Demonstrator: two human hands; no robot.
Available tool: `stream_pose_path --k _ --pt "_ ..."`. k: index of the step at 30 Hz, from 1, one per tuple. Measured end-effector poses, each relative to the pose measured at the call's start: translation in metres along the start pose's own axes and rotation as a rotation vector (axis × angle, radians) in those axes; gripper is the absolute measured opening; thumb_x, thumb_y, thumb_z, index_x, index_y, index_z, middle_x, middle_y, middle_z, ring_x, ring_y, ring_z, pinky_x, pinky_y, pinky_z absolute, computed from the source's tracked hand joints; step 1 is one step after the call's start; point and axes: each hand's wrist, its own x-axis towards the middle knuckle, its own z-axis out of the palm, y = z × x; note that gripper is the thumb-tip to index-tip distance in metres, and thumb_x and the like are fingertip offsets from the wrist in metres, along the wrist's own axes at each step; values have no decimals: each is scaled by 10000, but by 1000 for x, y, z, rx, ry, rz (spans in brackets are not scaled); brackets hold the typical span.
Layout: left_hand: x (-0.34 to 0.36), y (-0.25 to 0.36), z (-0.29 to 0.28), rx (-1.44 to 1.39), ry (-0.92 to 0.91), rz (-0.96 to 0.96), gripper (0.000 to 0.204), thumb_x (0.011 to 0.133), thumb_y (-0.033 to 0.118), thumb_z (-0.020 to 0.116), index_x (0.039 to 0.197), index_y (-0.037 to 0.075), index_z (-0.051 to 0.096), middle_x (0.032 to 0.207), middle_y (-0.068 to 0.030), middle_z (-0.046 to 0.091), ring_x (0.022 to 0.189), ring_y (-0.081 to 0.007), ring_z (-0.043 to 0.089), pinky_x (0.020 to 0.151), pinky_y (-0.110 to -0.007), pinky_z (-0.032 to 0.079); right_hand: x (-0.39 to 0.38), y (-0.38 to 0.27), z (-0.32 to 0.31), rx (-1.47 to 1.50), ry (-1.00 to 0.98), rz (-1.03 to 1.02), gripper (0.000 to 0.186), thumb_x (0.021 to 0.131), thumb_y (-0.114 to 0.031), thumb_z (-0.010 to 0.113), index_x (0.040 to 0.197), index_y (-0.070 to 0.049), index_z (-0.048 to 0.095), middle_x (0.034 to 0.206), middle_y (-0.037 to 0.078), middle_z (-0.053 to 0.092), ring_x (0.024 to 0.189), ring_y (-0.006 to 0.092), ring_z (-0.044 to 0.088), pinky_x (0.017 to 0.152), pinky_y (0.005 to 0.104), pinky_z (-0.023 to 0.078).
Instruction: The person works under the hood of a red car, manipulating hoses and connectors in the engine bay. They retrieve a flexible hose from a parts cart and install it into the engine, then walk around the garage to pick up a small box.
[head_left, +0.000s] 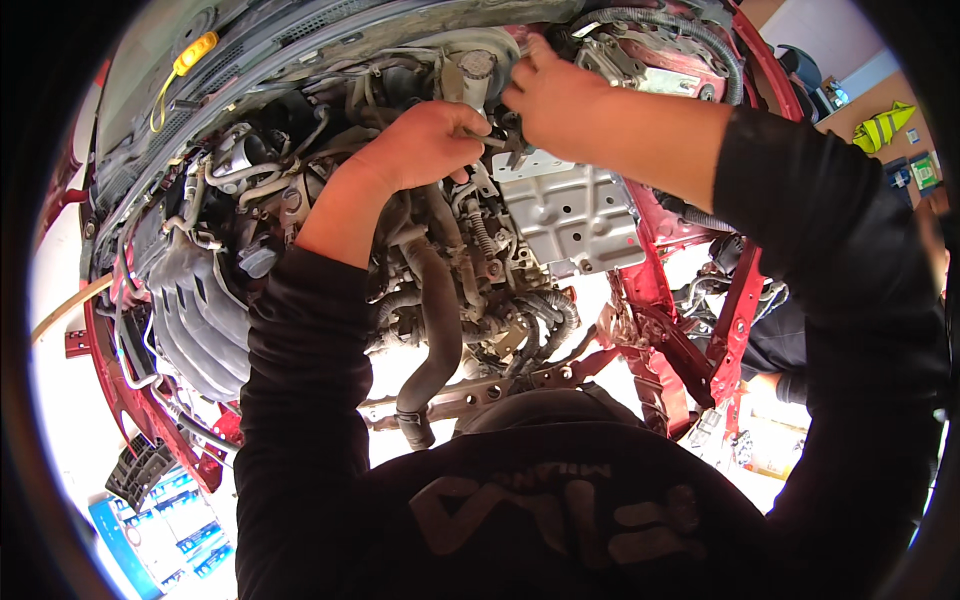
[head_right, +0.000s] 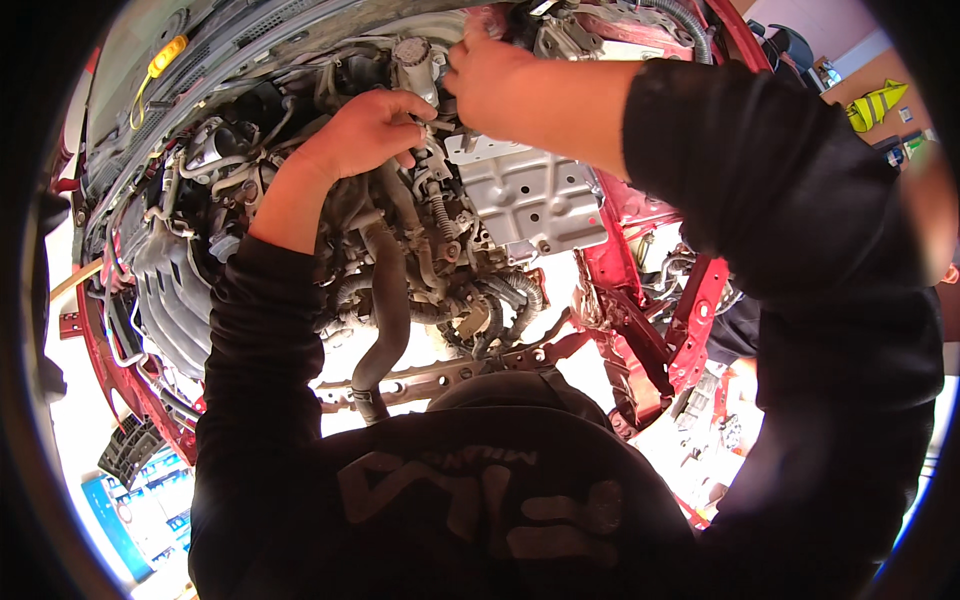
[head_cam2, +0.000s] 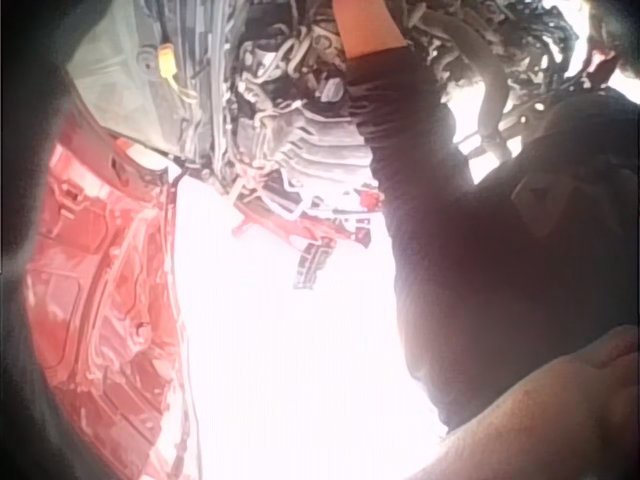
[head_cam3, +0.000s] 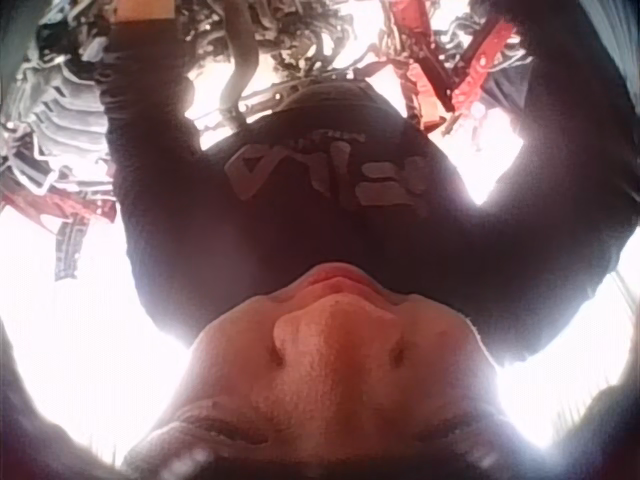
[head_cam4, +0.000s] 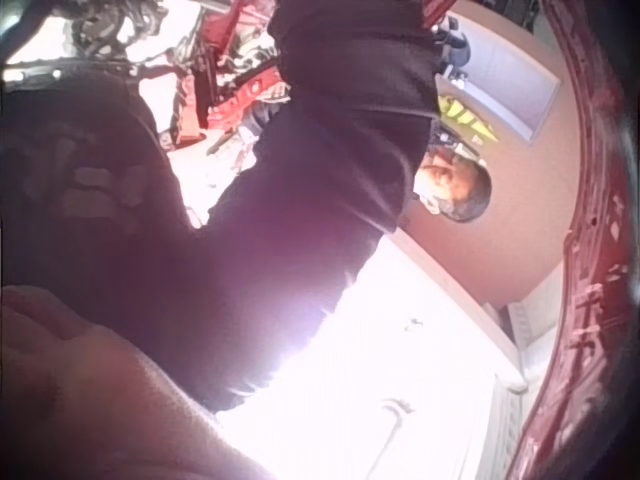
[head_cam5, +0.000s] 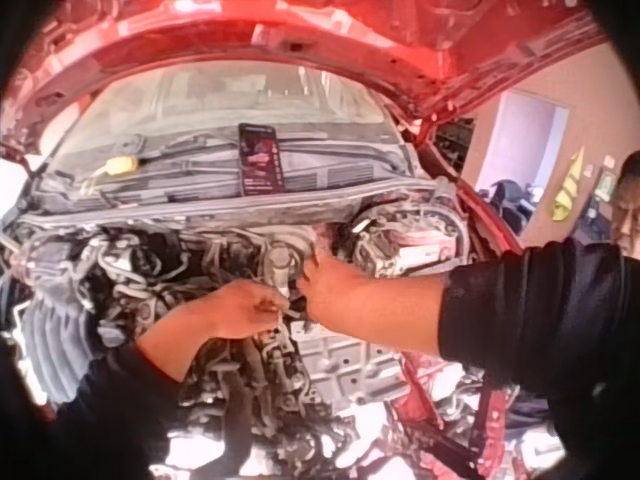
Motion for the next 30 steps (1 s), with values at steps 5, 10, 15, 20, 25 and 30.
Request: stream_pose_path --k 5,10,15,20,25,30 --pt "11 -10 21 64 80 166 460 1006 110 713 1443 -25 659 1147 -134 808 1017 -236 814 901 -345 611 12 15 7 198 49 -41 352 867 -270 839 1199 -150 834 1276 52 700 1231 331 694 1057 541 529" --pt "17 -7 45 78 150 188 709 976 158 788 1616 7 523 1444 -191 718 1297 -317 750 1026 -391 612 2 30 41 721 536 4 344 934 -222 844 1209 -55 722 1131 147 693 1116 309 736 938 453 590" --pt "33 5 60 94 219 303 768 978 168 831 1645 9 484 1435 -180 721 1361 -288 701 1053 -387 598 28 -22 80 1684 1333 709 274 982 3 758 1245 -1 681 1211 70 701 1058 170 747 896 332 601" --pt "52 -2 58 -162 83 256 826 934 273 884 1608 1 490 1326 -196 772 1239 -310 756 1068 -409 579 47 -45 77 2261 1489 774 381 995 6 753 1361 15 649 1195 116 754 1156 201 742 983 335 603" --pt "49 -13 59 58 174 280 672 918 206 901 1458 -20 570 1285 -160 786 1201 -299 762 1043 -417 585 58 -55 59 2307 1284 877 266 998 7 729 1263 13 706 1148 108 749 1121 218 738 968 351 595" --pt "52 -16 71 123 299 295 691 890 257 939 1418 -27 595 1253 -183 790 1183 -344 764 1016 -423 593 61 -48 62 2309 1379 736 55 1043 -53 749 993 -40 729 789 1 687 682 85 600 633 268 486"
